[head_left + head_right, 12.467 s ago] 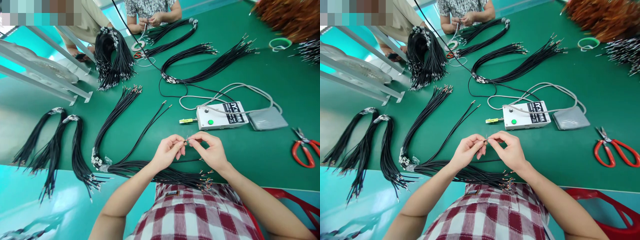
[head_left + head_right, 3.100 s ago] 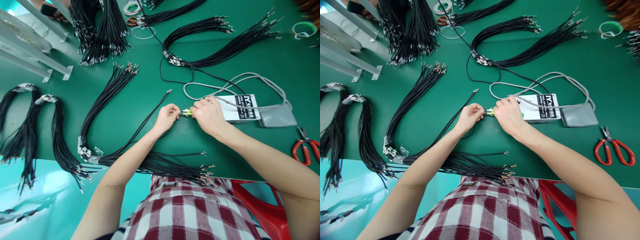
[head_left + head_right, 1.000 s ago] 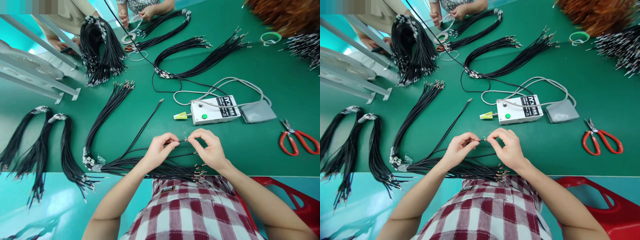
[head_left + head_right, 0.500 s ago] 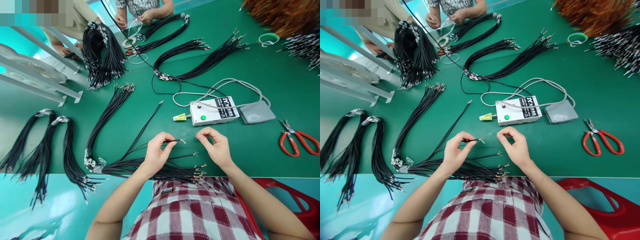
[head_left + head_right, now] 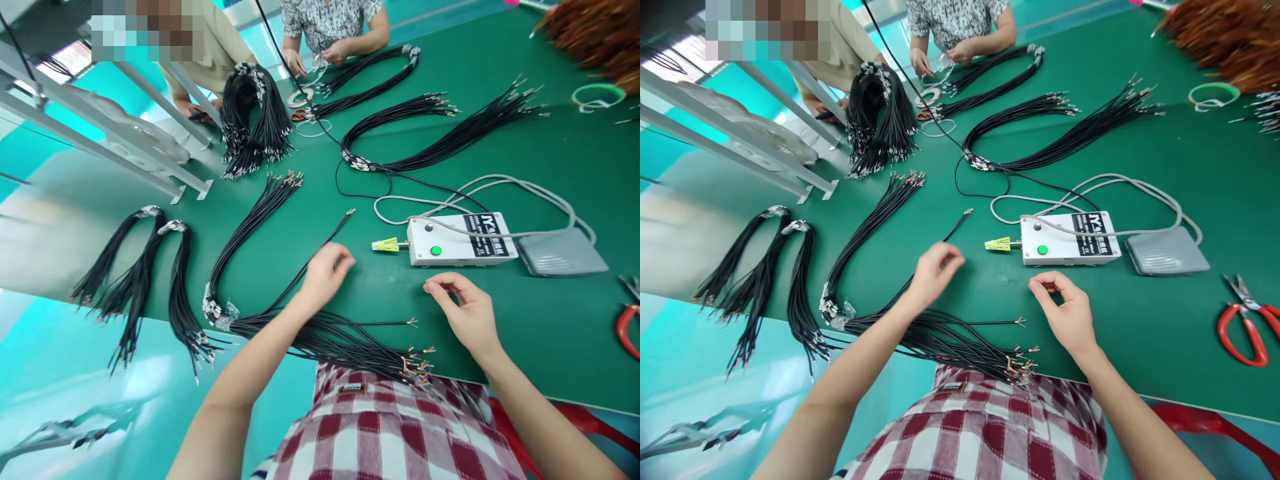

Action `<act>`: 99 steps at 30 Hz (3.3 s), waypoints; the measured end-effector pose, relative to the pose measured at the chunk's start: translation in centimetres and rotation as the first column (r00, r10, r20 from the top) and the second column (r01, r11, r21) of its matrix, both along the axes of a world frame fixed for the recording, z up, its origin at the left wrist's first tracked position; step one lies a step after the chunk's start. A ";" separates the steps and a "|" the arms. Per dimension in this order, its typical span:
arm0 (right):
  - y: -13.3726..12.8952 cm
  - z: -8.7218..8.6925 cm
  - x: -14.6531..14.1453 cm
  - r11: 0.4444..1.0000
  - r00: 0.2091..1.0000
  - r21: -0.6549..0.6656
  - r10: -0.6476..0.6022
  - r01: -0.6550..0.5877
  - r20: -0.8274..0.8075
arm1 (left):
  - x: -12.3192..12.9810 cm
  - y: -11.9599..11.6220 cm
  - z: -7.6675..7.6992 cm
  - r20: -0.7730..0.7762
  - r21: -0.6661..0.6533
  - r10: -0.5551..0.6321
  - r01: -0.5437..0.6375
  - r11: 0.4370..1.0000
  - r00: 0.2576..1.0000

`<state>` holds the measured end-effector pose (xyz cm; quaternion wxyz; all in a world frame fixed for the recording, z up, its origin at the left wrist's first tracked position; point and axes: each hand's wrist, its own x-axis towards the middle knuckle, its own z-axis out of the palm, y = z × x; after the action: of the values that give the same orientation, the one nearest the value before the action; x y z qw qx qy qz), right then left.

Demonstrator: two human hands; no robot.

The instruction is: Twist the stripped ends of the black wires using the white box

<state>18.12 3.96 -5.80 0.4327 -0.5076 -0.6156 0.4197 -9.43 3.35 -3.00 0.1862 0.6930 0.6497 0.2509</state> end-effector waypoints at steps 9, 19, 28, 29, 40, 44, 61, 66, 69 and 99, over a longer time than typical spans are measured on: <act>0.1 0.3 -0.1 1.000 0.999 0.018 0.025 -0.026 0.030 | -3.3 3.5 -0.6 -0.129 0.088 0.220 -0.210 0.974 0.967; 1.1 5.2 -3.7 0.986 0.968 0.012 0.167 -0.168 -0.186 | 4.7 -1.1 6.9 0.356 0.007 -0.146 0.154 0.988 0.923; 0.3 5.5 -5.0 0.980 0.930 0.016 0.191 -0.196 -0.315 | 5.7 -2.7 5.1 0.547 -0.109 -0.057 0.139 0.984 0.835; 0.2 5.4 -5.1 0.983 0.928 0.008 0.175 -0.183 -0.327 | 5.8 -2.7 5.0 0.562 -0.100 -0.056 0.135 0.986 0.825; -1.1 4.2 -6.6 0.996 0.902 -0.050 0.042 -0.071 -0.430 | 6.9 -3.3 3.7 0.748 -0.127 0.086 0.015 0.992 0.659; -1.1 4.0 -6.3 0.996 0.923 -0.036 0.065 -0.085 -0.379 | 7.1 -3.4 3.4 0.761 -0.152 0.105 0.018 0.988 0.640; -1.2 3.7 -6.1 0.990 0.932 -0.044 0.114 -0.137 -0.344 | 7.7 -2.1 2.8 0.853 -0.019 0.033 -0.032 0.999 0.520; -1.0 3.7 -6.3 0.984 0.915 -0.061 0.130 -0.165 -0.383 | 7.5 -1.9 2.3 0.933 -0.095 0.098 -0.026 0.995 0.346; -0.9 3.6 -6.4 0.985 0.922 -0.063 0.128 -0.161 -0.366 | 7.4 -1.9 2.1 0.932 -0.138 0.139 -0.028 0.990 0.335; 1.1 2.1 -5.4 0.913 0.921 -0.287 0.186 -0.291 -0.342 | 6.5 -0.1 0.6 0.813 -0.176 0.041 0.177 0.968 0.581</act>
<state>12.76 5.07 -3.66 0.3762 -0.4216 -0.5188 0.6415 -2.89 3.26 -2.41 0.5530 0.4989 0.4908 0.4521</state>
